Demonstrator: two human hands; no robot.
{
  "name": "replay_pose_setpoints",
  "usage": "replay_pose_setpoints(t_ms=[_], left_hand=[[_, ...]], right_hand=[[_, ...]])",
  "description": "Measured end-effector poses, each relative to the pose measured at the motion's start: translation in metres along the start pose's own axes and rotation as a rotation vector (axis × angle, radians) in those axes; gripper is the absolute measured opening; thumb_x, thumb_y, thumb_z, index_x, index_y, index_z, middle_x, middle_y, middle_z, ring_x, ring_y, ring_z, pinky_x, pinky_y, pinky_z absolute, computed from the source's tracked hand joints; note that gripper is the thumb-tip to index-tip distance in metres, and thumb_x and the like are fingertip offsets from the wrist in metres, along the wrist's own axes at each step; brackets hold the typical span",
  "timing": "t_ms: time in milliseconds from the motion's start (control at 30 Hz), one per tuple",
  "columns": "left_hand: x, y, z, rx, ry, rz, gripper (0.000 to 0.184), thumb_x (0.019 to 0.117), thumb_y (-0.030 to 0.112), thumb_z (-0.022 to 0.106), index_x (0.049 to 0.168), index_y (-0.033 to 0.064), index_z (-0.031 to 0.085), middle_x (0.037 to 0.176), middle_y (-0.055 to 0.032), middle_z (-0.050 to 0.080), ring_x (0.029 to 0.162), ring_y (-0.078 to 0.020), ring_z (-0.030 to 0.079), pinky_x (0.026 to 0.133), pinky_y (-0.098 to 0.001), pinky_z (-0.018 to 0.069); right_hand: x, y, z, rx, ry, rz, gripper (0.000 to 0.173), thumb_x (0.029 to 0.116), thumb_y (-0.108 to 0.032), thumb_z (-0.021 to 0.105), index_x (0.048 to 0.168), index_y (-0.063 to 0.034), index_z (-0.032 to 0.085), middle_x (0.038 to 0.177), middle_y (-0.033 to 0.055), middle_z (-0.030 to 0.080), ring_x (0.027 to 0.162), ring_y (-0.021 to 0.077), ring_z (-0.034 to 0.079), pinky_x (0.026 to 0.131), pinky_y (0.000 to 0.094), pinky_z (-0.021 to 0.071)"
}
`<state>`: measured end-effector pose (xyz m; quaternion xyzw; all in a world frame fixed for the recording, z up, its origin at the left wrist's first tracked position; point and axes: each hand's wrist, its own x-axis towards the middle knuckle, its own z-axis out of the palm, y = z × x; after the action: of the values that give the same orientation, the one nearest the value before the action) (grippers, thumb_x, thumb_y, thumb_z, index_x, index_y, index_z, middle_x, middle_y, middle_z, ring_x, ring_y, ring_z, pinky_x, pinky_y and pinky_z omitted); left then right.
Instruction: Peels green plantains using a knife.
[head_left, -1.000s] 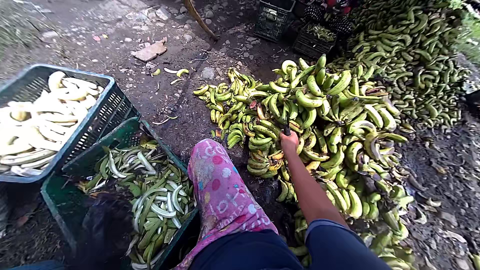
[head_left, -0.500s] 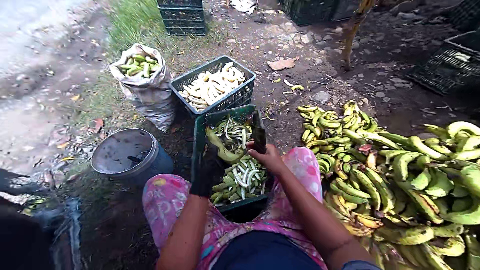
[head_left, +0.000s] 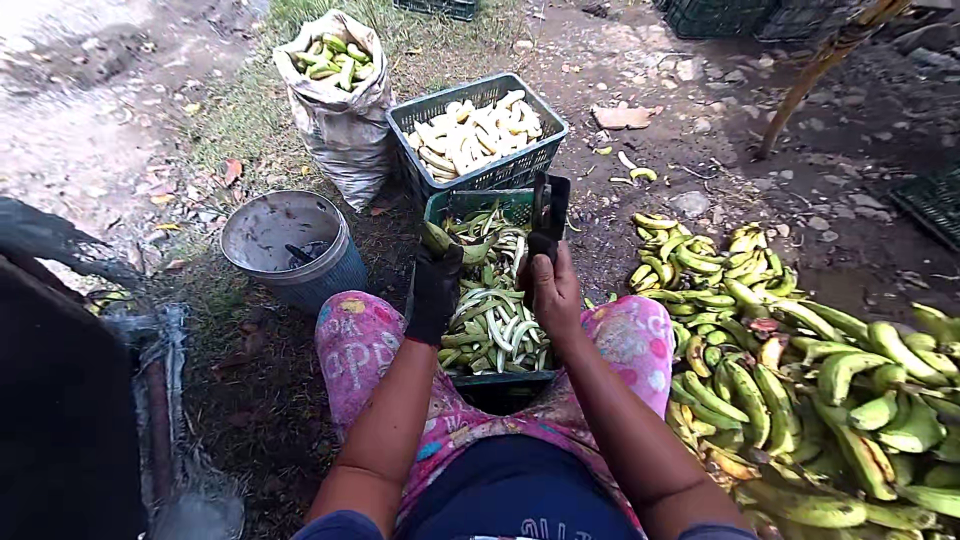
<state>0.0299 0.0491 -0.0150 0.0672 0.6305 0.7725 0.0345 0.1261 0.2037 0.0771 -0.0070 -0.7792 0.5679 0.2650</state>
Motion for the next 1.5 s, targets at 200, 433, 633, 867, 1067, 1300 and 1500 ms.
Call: replay_pose_setpoints(t_ms=[200, 433, 633, 867, 1067, 1300, 1500], left_hand=[[-0.005, 0.010, -0.007, -0.079, -0.031, 0.005, 0.045, 0.0955, 0.037, 0.070, 0.136, 0.0262, 0.053, 0.099, -0.0004, 0.065, 0.071, -0.0099, 0.059, 0.057, -0.0294, 0.0524], [0.003, 0.009, -0.019, -0.261, -0.208, -0.292, 0.048, 0.1025, 0.061, 0.044, 0.133, 0.0271, 0.058, 0.106, 0.0000, 0.066, 0.084, -0.0114, 0.064, 0.070, -0.0327, 0.0570], [0.012, -0.005, -0.019, -0.239, -0.151, -0.441, 0.049, 0.1016, 0.063, 0.040, 0.117, 0.0226, 0.062, 0.089, 0.0005, 0.065, 0.068, -0.0101, 0.060, 0.057, -0.0290, 0.0521], [-0.010, -0.022, 0.001, 0.178, -0.231, -0.294, 0.044, 0.1084, 0.042, 0.039, 0.141, 0.0161, 0.054, 0.121, -0.0111, 0.064, 0.100, -0.0190, 0.064, 0.085, -0.0425, 0.0554], [-0.002, -0.019, 0.010, -0.329, -0.276, -0.507, 0.047, 0.1067, 0.054, 0.036, 0.122, 0.0166, 0.061, 0.091, -0.0043, 0.065, 0.072, -0.0142, 0.063, 0.064, -0.0316, 0.0564], [0.000, -0.026, -0.002, -0.440, -0.307, -0.428, 0.056, 0.1039, 0.063, 0.033, 0.123, 0.0199, 0.063, 0.096, -0.0021, 0.066, 0.076, -0.0117, 0.063, 0.063, -0.0295, 0.0559], [-0.008, -0.014, -0.010, -0.061, -0.166, -0.374, 0.045, 0.1067, 0.055, 0.036, 0.129, 0.0228, 0.060, 0.104, -0.0002, 0.066, 0.086, -0.0103, 0.063, 0.074, -0.0340, 0.0553]], right_hand=[[-0.054, 0.126, 0.036, -0.380, -0.484, 0.829, 0.054, 0.1097, -0.051, 0.035, 0.139, -0.0100, 0.054, 0.098, 0.0175, 0.068, 0.082, 0.0310, 0.068, 0.078, 0.0528, 0.0554], [-0.021, 0.115, 0.011, -0.244, -0.382, 0.572, 0.049, 0.1067, -0.039, 0.052, 0.148, -0.0128, 0.050, 0.111, 0.0188, 0.069, 0.096, 0.0297, 0.068, 0.089, 0.0528, 0.0544], [0.029, 0.087, -0.013, -0.478, -0.650, -0.022, 0.056, 0.1049, -0.053, 0.044, 0.134, -0.0114, 0.066, 0.126, 0.0148, 0.068, 0.121, 0.0312, 0.063, 0.106, 0.0582, 0.0469], [0.031, 0.126, -0.003, -0.680, -0.440, 0.160, 0.053, 0.1047, -0.055, 0.048, 0.141, -0.0200, 0.062, 0.122, 0.0219, 0.065, 0.117, 0.0422, 0.061, 0.098, 0.0654, 0.0445], [0.045, 0.133, -0.017, -0.746, -0.186, 0.375, 0.051, 0.1055, -0.055, 0.047, 0.132, -0.0172, 0.068, 0.119, 0.0213, 0.069, 0.114, 0.0424, 0.064, 0.093, 0.0668, 0.0465], [0.040, 0.135, -0.050, -0.608, -0.190, 0.400, 0.050, 0.1070, -0.053, 0.045, 0.135, -0.0177, 0.066, 0.125, 0.0191, 0.067, 0.114, 0.0415, 0.065, 0.092, 0.0681, 0.0492], [-0.004, 0.127, -0.007, -0.561, -0.536, -0.003, 0.059, 0.0991, -0.064, 0.050, 0.129, -0.0171, 0.070, 0.107, 0.0159, 0.069, 0.102, 0.0350, 0.066, 0.091, 0.0613, 0.0498]])
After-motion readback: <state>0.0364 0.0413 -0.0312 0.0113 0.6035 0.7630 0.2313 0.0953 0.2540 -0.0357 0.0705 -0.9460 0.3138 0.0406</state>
